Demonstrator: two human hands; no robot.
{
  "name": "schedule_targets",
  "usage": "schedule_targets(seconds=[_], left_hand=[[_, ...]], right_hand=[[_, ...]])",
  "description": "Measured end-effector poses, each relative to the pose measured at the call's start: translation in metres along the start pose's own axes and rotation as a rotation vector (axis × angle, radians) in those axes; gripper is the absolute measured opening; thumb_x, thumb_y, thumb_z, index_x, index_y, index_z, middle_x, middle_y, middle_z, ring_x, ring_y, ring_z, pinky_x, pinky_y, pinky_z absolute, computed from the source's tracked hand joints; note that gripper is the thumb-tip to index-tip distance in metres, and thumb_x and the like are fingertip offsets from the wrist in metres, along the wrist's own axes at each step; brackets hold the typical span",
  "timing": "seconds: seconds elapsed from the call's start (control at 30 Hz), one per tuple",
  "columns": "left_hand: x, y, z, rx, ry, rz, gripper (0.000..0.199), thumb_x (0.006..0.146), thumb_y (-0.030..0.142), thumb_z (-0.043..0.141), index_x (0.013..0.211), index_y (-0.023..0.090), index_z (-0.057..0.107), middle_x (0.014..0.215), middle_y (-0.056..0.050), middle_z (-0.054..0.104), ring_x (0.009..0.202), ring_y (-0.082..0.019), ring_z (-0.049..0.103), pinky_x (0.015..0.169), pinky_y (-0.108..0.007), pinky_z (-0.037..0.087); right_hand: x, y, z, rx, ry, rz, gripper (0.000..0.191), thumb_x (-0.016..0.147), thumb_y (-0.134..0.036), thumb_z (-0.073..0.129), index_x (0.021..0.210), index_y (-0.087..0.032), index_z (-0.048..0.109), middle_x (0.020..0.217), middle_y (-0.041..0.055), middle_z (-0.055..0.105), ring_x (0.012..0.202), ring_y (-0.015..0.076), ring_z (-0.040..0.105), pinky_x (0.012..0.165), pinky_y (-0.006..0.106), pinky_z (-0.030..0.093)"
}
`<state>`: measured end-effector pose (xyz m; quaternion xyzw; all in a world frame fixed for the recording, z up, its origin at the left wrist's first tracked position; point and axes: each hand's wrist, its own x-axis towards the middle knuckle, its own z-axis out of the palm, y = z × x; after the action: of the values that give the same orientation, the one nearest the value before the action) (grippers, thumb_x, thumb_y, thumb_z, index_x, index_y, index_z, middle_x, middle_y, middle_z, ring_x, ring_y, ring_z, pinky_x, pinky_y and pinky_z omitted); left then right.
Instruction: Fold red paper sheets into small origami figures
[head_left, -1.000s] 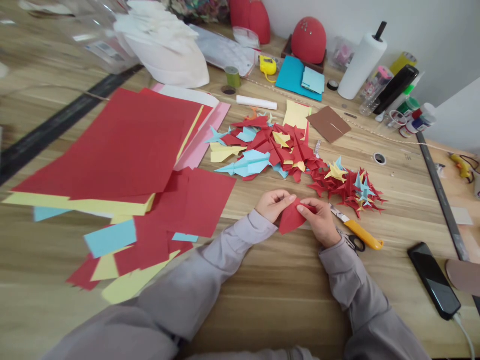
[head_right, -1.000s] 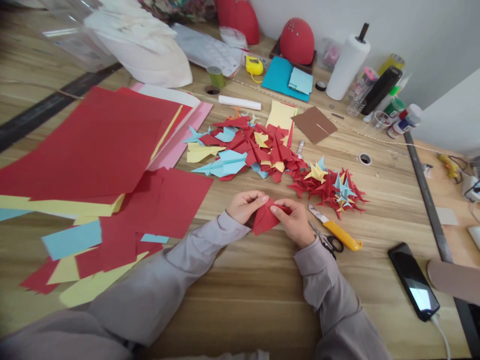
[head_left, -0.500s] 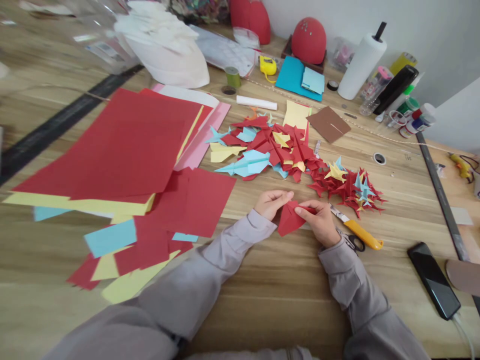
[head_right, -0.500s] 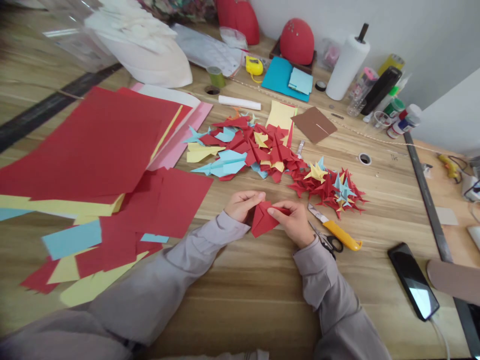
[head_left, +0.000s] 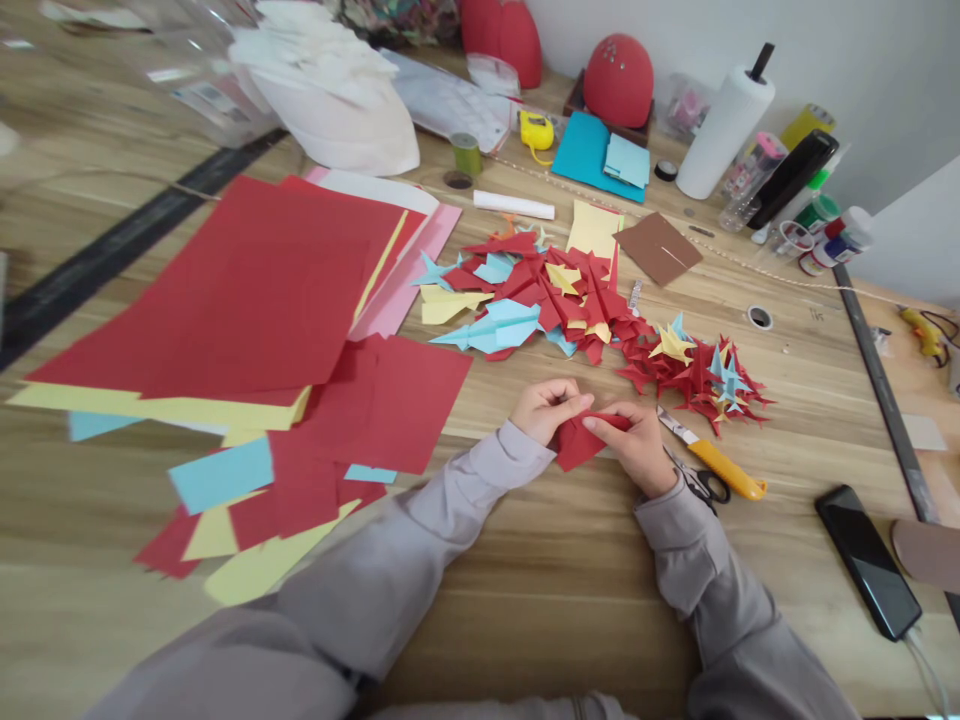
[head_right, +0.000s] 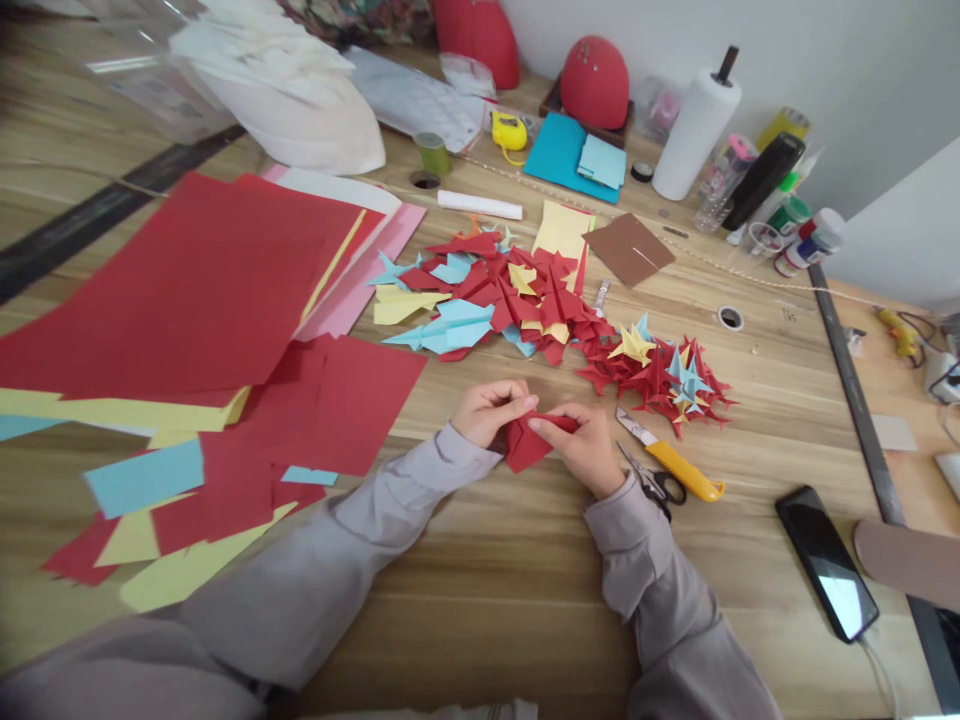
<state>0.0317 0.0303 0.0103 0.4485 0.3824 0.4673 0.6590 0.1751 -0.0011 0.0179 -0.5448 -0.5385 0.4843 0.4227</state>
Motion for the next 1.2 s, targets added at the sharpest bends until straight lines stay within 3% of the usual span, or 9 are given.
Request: schedule_targets(seconds=[0.13, 0.27, 0.5, 0.7, 0.93, 1.2], left_hand=[[0.0007, 0.0016, 0.0004, -0.071, 0.038, -0.062, 0.039, 0.063, 0.041, 0.071, 0.046, 0.014, 0.050, 0.049, 0.004, 0.047, 0.049, -0.007, 0.040, 0.050, -0.022, 0.032], [0.0006, 0.0058, 0.0004, -0.031, 0.065, -0.071, 0.034, 0.060, 0.043, 0.072, 0.052, 0.014, 0.057, 0.052, 0.003, 0.051, 0.052, -0.008, 0.044, 0.054, -0.023, 0.037], [-0.0010, 0.0066, 0.0006, 0.131, -0.051, 0.015, 0.027, 0.063, 0.038, 0.071, 0.056, 0.013, 0.062, 0.057, 0.001, 0.056, 0.057, -0.010, 0.048, 0.057, -0.023, 0.039], [-0.0031, 0.0028, 0.0016, 0.172, -0.086, 0.036, 0.024, 0.065, 0.034, 0.070, 0.057, 0.013, 0.062, 0.059, 0.001, 0.054, 0.058, -0.010, 0.047, 0.057, -0.023, 0.038], [-0.0001, 0.0038, -0.0022, 0.138, -0.165, 0.020, 0.028, 0.065, 0.037, 0.070, 0.054, 0.013, 0.062, 0.057, 0.000, 0.052, 0.056, -0.010, 0.047, 0.055, -0.024, 0.037], [-0.0031, 0.0036, 0.0013, 0.172, -0.158, 0.049, 0.030, 0.066, 0.041, 0.069, 0.055, 0.013, 0.061, 0.057, 0.000, 0.054, 0.055, -0.010, 0.048, 0.054, -0.023, 0.039]], right_hand=[[0.0000, 0.0011, 0.0003, 0.050, 0.058, 0.016, 0.024, 0.065, -0.037, 0.072, 0.059, -0.017, 0.061, 0.053, -0.0037, 0.053, 0.050, 0.0084, 0.043, 0.049, 0.022, 0.037], [0.0005, 0.0046, 0.0004, 0.176, 0.111, 0.062, 0.025, 0.066, -0.040, 0.072, 0.062, -0.017, 0.061, 0.056, -0.0030, 0.056, 0.052, 0.0090, 0.045, 0.051, 0.023, 0.039], [0.0029, 0.0048, 0.0001, 0.316, 0.203, 0.075, 0.022, 0.062, -0.036, 0.075, 0.065, -0.018, 0.064, 0.059, -0.0021, 0.061, 0.053, 0.0095, 0.050, 0.054, 0.023, 0.042], [0.0024, 0.0074, -0.0004, 0.339, 0.202, 0.097, 0.022, 0.062, -0.037, 0.075, 0.062, -0.018, 0.066, 0.056, -0.0018, 0.062, 0.051, 0.0094, 0.050, 0.051, 0.023, 0.041], [0.0024, 0.0049, 0.0011, 0.397, 0.215, 0.181, 0.034, 0.067, -0.051, 0.067, 0.059, -0.018, 0.065, 0.049, -0.0007, 0.059, 0.045, 0.0115, 0.051, 0.047, 0.024, 0.041], [0.0019, 0.0066, -0.0020, 0.291, 0.186, 0.161, 0.038, 0.071, -0.053, 0.062, 0.059, -0.017, 0.066, 0.048, -0.0008, 0.058, 0.043, 0.0106, 0.048, 0.043, 0.023, 0.038]])
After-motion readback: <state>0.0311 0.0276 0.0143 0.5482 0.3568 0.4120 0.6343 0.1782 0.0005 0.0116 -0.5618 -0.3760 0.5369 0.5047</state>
